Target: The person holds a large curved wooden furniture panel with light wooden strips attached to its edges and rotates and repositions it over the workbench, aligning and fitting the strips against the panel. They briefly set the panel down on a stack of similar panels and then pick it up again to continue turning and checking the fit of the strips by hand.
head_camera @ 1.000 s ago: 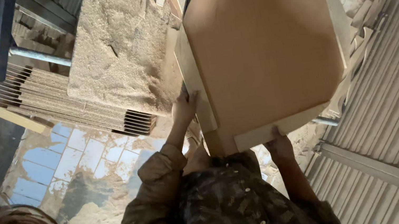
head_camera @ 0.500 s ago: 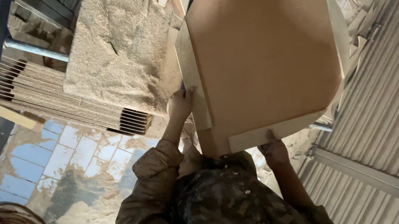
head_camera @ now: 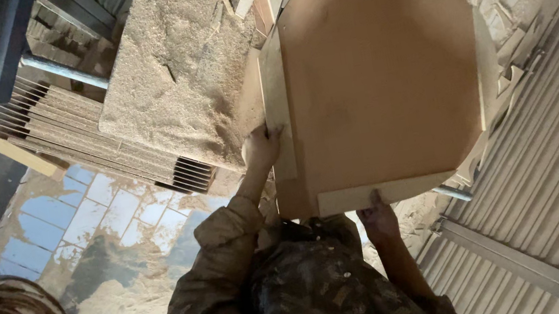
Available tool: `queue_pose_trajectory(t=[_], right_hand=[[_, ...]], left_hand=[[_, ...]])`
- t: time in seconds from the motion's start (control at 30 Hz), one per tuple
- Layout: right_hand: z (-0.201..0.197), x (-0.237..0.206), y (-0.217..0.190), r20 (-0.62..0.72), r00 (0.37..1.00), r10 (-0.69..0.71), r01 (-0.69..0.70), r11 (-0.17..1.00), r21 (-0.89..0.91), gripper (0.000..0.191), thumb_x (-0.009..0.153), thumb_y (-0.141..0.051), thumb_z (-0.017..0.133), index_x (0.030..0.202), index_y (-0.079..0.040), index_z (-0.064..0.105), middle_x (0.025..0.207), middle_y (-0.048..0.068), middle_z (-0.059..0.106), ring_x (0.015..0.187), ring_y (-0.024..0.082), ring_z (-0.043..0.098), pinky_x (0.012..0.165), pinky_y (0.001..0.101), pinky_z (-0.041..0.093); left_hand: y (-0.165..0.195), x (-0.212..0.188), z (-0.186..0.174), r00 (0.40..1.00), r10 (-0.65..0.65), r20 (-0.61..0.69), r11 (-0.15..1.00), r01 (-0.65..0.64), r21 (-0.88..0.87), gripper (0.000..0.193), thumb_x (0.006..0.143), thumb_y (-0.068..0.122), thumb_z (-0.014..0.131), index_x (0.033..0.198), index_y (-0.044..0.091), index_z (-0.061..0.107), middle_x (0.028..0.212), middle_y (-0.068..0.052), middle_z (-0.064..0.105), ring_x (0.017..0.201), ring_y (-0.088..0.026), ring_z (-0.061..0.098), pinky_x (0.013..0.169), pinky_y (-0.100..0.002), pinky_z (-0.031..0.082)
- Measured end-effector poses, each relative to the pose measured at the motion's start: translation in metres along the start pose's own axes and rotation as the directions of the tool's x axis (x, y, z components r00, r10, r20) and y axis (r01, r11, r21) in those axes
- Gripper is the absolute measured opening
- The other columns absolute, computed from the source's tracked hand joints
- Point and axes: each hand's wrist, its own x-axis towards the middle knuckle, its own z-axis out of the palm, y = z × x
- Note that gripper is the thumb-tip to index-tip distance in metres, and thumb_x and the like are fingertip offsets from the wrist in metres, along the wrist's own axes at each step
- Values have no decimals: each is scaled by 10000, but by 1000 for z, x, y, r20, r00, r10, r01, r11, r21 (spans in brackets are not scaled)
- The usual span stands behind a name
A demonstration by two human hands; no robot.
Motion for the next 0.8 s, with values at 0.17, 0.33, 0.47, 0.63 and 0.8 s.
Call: queue_pose_trajectory(t=[0.17,0.33,0.47,0.63,0.8], right_hand=[[30,26,-24,-30,992,-124,120,987,-104,279,989,-328,703,1209,-187,607,1043,11,671,959,174,635,836,384,565],[57,49,-51,40,989,-140,143,985,-91,259,1008,-309,740,1179,-165,610,982,2,681,868,155,653,730,328,550],[68,44,-55,57,984,-169,173,983,-57,253,991,-290,739,1159,-148,613,987,18,693,901,174,665,788,340,553],[17,1,-33,3,999,-34,34,987,-155,242,950,-320,693,1128,-172,626,936,10,669,877,177,635,793,374,533],[-1,2,-9,145,976,160,-158,987,-24,197,938,-213,710,1109,-165,624,985,-3,672,922,171,634,784,362,525]], left_hand=[[26,46,12,999,40,-10,993,-41,-110,499,892,569,679,877,74,740,801,-164,743,728,-356,736,681,-495,569],[55,81,21,990,83,-115,995,-88,-46,489,884,568,670,862,89,767,806,-171,741,745,-379,727,678,-508,558],[65,87,17,986,154,-72,981,-161,-105,490,887,569,651,914,92,762,816,-168,743,754,-382,732,660,-515,558],[13,21,-1,999,22,43,998,-19,-61,513,879,623,628,939,133,769,858,-148,755,794,-369,741,718,-506,567],[0,29,-11,998,-3,60,996,-2,88,560,925,644,608,933,103,755,894,-177,755,855,-392,725,749,-515,559]])
